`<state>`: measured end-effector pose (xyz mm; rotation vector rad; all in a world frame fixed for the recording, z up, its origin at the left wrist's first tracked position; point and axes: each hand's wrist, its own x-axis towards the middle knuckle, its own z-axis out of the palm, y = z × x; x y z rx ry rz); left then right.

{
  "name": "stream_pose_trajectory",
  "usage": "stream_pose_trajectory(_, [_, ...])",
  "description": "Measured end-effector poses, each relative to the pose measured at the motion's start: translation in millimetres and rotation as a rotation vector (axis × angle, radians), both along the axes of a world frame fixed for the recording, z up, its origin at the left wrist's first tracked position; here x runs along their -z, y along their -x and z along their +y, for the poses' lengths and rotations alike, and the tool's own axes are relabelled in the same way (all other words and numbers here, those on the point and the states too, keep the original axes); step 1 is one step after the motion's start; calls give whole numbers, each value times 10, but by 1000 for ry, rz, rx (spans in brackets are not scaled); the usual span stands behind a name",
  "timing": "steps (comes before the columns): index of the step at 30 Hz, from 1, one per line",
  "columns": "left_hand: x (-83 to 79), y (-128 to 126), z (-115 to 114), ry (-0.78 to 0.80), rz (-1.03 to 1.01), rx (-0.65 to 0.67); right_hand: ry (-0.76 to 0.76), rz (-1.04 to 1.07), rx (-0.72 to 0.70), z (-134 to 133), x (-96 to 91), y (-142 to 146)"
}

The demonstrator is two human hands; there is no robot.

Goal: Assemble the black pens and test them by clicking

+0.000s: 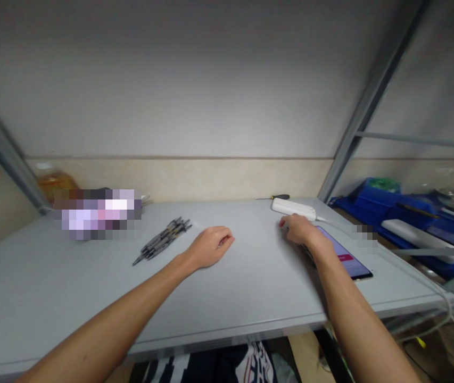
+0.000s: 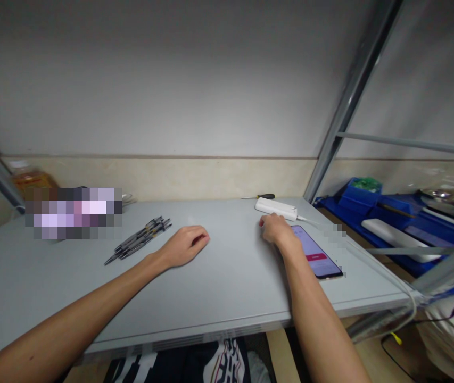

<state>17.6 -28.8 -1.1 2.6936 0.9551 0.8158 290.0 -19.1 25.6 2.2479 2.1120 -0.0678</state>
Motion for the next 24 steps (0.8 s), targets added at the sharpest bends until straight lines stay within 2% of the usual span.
stream_pose_trajectory(8, [-1,2,0,-4,13,-5,73,-24,6,-47,-39,48])
stream_pose_trajectory(14, [-4,5,1,-7,22,-6,65,-6,26,-42,-19,29])
stream_pose_trajectory(17, [-3,5,3,-19,44,-23,15,22,26,-47,-13,47])
stream_pose_trajectory(20, [-16,9,2,-91,107,-108,-96,48,-6,-30,-9,76])
stream_pose_trajectory(24, [-56,21,-11,-192,277,-356,-249,174,-160,-4,-32,163])
